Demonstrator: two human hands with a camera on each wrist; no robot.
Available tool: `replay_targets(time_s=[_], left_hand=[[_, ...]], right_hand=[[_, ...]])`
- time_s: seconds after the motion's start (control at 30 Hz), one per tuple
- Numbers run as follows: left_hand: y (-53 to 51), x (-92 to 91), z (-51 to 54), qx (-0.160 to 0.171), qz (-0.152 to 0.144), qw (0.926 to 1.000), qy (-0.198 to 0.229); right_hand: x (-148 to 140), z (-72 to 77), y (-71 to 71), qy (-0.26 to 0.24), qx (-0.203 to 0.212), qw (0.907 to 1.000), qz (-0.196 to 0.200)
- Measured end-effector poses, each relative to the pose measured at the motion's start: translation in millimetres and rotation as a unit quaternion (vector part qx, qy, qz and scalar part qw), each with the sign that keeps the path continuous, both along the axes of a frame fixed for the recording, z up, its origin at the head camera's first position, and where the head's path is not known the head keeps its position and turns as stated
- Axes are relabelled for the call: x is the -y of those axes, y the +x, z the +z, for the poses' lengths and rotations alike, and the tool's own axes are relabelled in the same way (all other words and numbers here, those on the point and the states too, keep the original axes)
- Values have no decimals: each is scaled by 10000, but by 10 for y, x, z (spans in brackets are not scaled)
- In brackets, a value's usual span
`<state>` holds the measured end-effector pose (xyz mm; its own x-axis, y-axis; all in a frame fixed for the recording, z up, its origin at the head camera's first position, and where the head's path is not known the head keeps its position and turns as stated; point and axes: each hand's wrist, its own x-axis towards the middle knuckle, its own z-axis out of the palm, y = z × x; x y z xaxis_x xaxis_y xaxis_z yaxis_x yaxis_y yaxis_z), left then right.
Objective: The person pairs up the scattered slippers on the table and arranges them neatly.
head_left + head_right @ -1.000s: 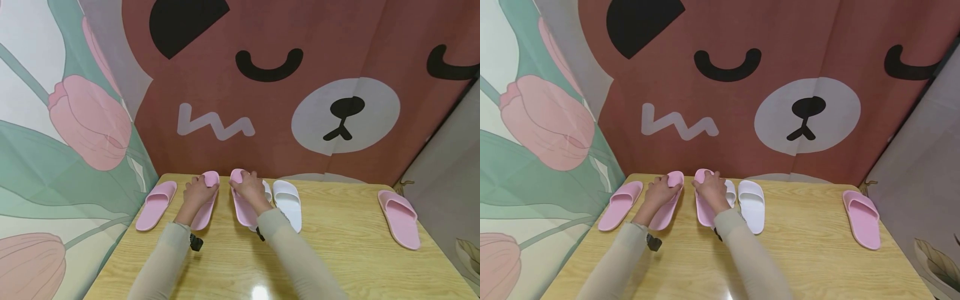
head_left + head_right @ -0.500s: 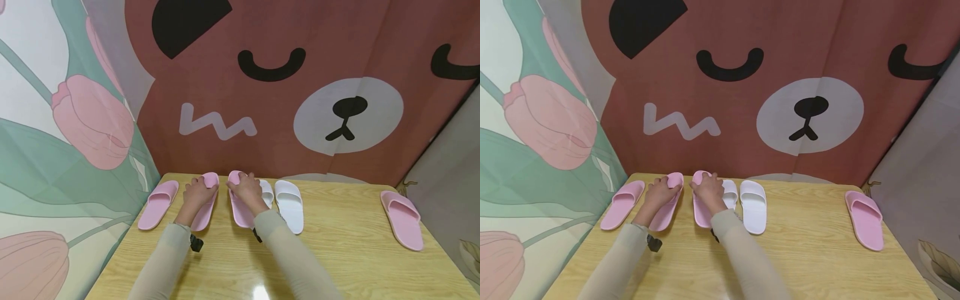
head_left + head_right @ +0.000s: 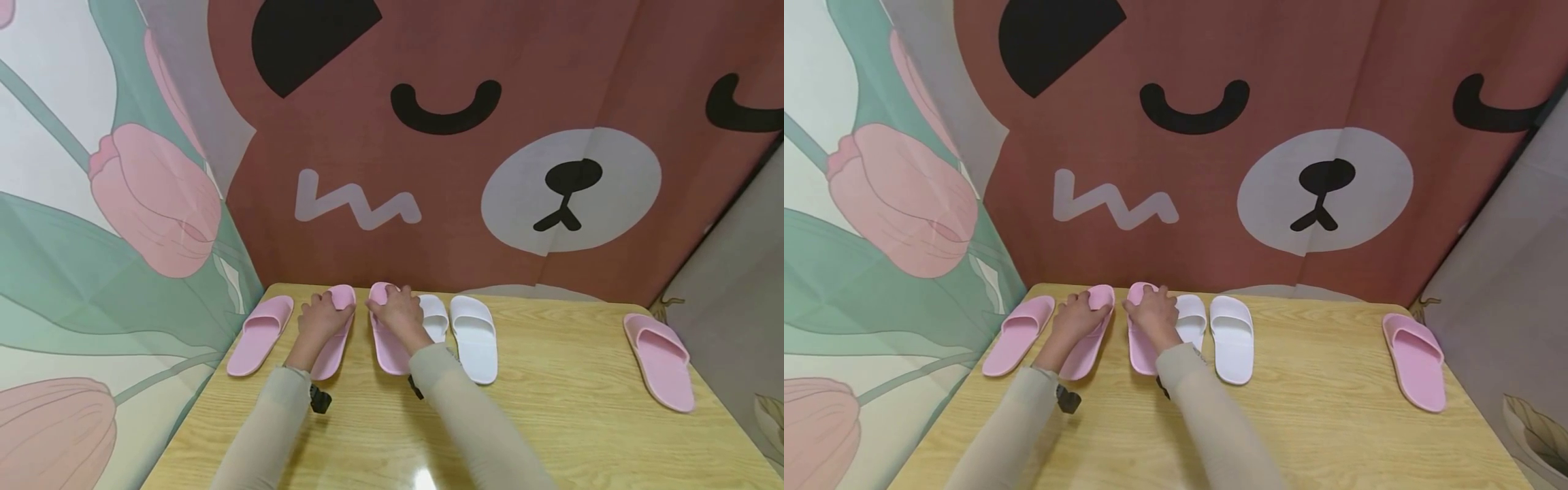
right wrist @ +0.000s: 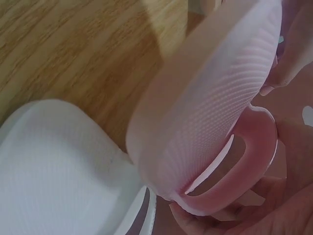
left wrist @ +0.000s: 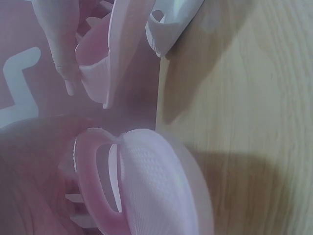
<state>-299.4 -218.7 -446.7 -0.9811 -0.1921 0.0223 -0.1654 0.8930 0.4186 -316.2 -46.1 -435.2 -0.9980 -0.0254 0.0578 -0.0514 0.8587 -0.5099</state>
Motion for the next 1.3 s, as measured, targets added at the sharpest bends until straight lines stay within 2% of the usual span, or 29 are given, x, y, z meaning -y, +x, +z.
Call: replay_targets(time_s=[0.27,0.73,1.3], left_hand=[[16,49,-53,-61,14,10000,45],[4,104,-132,87,81,9999,58],[-57,126,-271,137,84,9997,194]], right_hand=[[84,-54,-5,23,93,10000,25],[174,-177,-6,-265,85,9996,57],[264,-289,-58,-158,26,9999,-57]])
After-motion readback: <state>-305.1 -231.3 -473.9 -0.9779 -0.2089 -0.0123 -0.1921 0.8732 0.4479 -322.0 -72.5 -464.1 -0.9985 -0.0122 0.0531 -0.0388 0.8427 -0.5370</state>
